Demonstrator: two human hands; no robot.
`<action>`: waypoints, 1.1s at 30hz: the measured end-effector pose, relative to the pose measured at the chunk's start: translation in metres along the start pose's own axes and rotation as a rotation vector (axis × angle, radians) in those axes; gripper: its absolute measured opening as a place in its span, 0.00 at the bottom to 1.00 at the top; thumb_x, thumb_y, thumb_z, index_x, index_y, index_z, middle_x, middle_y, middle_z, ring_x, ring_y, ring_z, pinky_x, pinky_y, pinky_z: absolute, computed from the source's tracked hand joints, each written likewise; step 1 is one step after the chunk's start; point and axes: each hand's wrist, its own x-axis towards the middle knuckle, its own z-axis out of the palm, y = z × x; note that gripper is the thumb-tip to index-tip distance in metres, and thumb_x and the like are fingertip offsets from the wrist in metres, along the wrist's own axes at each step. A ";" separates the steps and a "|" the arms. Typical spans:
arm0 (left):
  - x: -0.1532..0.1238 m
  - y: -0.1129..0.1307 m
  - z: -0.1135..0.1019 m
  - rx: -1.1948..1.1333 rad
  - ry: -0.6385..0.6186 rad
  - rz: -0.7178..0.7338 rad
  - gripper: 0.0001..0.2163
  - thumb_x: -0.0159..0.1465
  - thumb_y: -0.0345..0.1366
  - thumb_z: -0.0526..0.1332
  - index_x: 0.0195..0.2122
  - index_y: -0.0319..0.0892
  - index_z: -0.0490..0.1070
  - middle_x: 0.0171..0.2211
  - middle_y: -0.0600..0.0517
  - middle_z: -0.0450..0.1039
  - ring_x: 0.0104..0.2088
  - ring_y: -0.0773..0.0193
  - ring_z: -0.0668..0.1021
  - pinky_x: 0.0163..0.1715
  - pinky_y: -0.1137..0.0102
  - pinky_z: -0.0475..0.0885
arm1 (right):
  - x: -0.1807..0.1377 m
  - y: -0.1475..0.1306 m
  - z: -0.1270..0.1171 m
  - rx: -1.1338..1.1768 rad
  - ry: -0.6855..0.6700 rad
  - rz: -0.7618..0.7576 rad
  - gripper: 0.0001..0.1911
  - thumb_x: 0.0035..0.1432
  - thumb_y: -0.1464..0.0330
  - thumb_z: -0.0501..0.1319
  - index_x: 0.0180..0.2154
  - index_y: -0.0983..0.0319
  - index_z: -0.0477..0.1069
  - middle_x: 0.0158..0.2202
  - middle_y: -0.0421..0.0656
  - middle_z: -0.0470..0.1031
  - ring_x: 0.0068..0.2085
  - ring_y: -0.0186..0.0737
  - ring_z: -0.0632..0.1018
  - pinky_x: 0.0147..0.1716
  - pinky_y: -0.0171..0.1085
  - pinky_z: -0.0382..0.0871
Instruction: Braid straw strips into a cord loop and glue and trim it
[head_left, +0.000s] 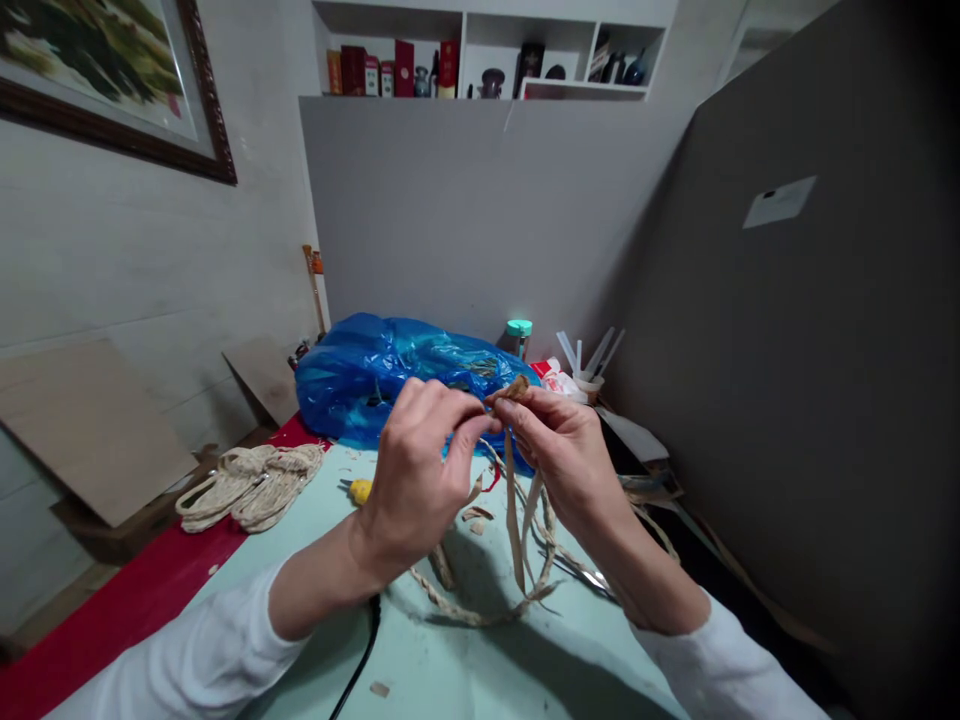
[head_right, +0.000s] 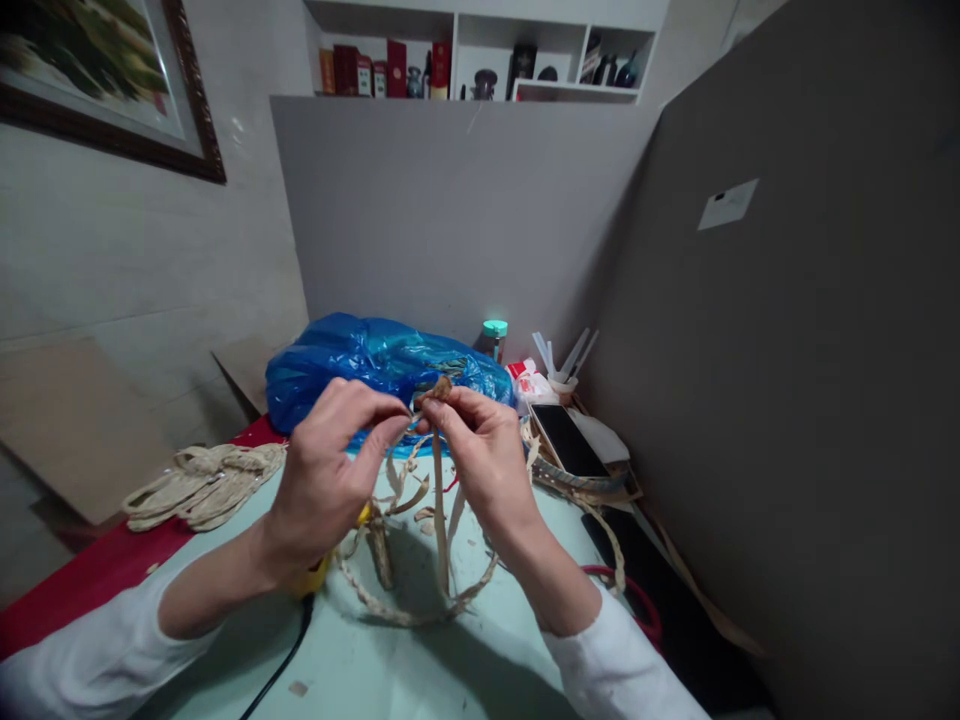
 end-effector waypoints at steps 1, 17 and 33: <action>0.003 0.000 -0.002 -0.088 -0.037 -0.085 0.03 0.67 0.34 0.59 0.36 0.42 0.70 0.34 0.50 0.73 0.38 0.60 0.73 0.41 0.65 0.67 | -0.001 0.000 0.001 -0.020 -0.015 -0.002 0.08 0.54 0.65 0.67 0.31 0.63 0.74 0.27 0.39 0.73 0.30 0.33 0.72 0.30 0.33 0.64; 0.011 -0.007 -0.004 -0.487 -0.213 -0.475 0.15 0.64 0.40 0.60 0.22 0.40 0.68 0.23 0.56 0.60 0.25 0.69 0.63 0.24 0.72 0.59 | -0.020 -0.018 0.009 -0.721 -0.185 -0.307 0.06 0.67 0.75 0.52 0.45 0.61 0.58 0.37 0.42 0.76 0.32 0.32 0.74 0.33 0.30 0.65; 0.014 -0.022 -0.001 -0.762 -0.161 -0.788 0.10 0.56 0.40 0.66 0.26 0.37 0.76 0.22 0.55 0.69 0.20 0.74 0.63 0.21 0.75 0.55 | -0.037 0.011 0.027 -1.296 -0.086 -0.913 0.07 0.62 0.80 0.54 0.39 0.70 0.70 0.29 0.48 0.75 0.29 0.40 0.72 0.26 0.38 0.59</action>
